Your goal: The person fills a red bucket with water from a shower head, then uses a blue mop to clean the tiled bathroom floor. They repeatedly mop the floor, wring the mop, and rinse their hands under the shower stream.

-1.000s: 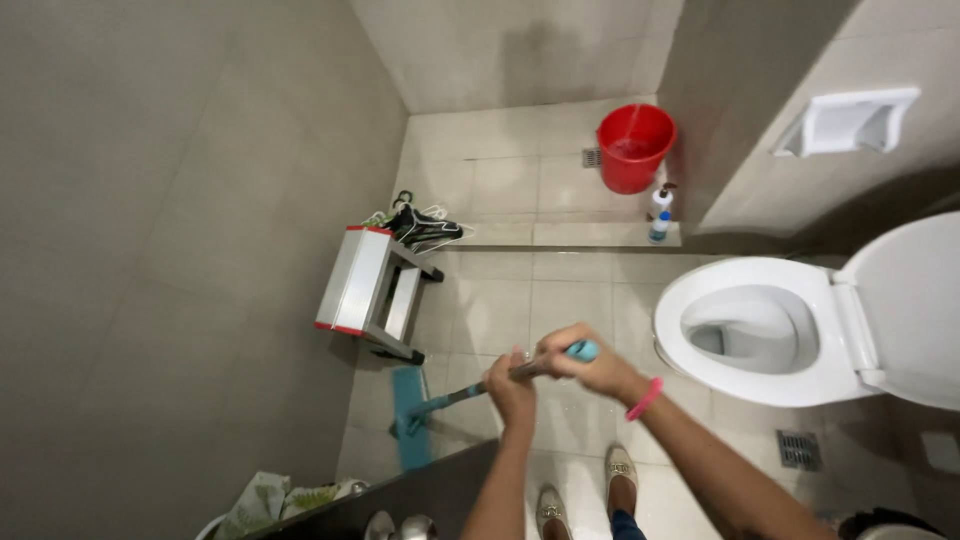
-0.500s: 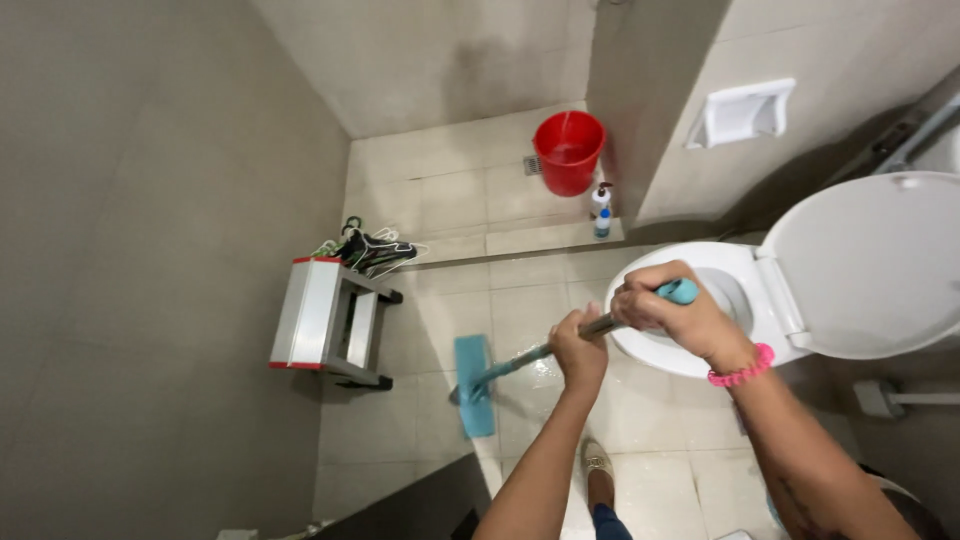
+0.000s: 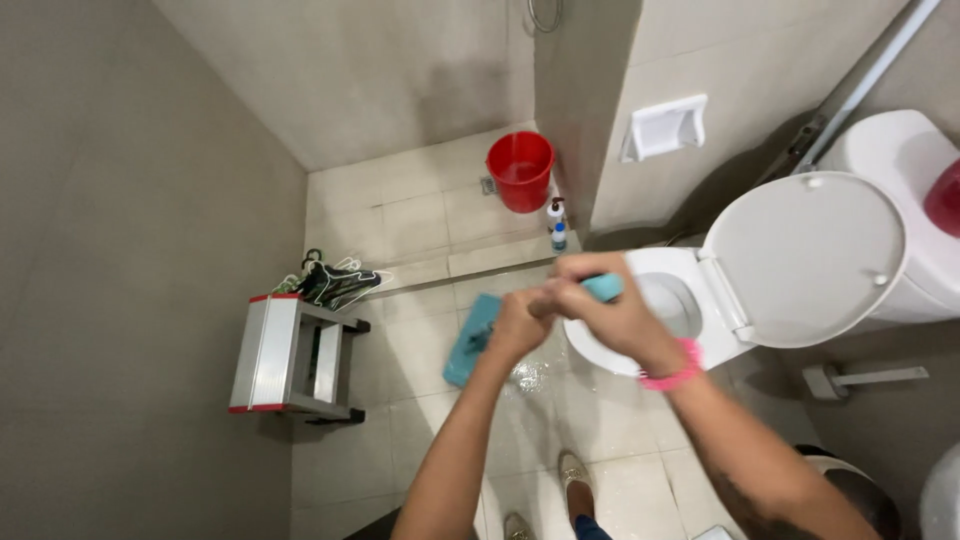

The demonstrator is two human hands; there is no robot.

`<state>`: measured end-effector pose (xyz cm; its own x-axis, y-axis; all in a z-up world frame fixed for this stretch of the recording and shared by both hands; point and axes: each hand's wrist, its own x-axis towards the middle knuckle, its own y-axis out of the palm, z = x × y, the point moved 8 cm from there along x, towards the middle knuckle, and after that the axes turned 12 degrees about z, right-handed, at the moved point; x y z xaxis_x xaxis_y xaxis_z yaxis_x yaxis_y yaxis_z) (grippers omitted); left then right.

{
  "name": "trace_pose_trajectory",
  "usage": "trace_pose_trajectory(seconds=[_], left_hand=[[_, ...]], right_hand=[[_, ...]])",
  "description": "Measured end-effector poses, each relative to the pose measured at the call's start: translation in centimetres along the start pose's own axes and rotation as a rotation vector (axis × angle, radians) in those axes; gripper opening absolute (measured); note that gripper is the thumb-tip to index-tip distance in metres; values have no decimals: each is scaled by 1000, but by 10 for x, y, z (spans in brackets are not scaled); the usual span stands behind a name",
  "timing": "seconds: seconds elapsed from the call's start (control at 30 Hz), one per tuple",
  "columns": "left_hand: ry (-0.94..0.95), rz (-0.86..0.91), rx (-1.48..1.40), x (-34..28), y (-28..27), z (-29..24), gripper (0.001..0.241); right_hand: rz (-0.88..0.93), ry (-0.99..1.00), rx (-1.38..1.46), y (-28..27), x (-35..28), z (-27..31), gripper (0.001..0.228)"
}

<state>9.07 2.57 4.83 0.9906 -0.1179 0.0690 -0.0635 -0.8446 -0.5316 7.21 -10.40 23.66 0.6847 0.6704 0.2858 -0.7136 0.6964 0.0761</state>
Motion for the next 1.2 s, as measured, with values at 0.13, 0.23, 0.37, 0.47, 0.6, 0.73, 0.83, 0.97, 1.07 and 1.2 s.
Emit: trace_pose_trajectory(seconds=[0.13,0.23,0.37,0.47,0.6,0.73,0.83,0.97,1.07,1.2], left_hand=[[22,-24,67,7,19,72,13],[-6,-18,22,13,51,95,15],[33,-44,7,3,93,74,19],[4,15,-59,-12,115,31,25],[-115,169,-144,-48,167,7,34],[-115,306,-127,-92,205,-25,42],[-114,387,-116,-118,200,-71,54],[-94,361,-108,-141,198,-80,33],[-6,208,-132,-149,170,-80,18],[-41,62,-192,-177,138,-68,17]], right_hand=[[7,-69,-233,2,-7,-68,15],[25,-66,-224,-6,-23,-76,19],[-77,-39,-184,-36,-77,-91,22],[-178,-7,-246,-48,-126,-89,23],[-379,113,-335,-37,-186,-49,21],[-478,138,-307,-26,-245,-25,21],[-530,133,-232,-27,-269,-7,28],[-427,88,-121,-13,-265,10,32],[-285,-15,5,3,-241,14,27],[-110,82,7,36,-214,14,11]])
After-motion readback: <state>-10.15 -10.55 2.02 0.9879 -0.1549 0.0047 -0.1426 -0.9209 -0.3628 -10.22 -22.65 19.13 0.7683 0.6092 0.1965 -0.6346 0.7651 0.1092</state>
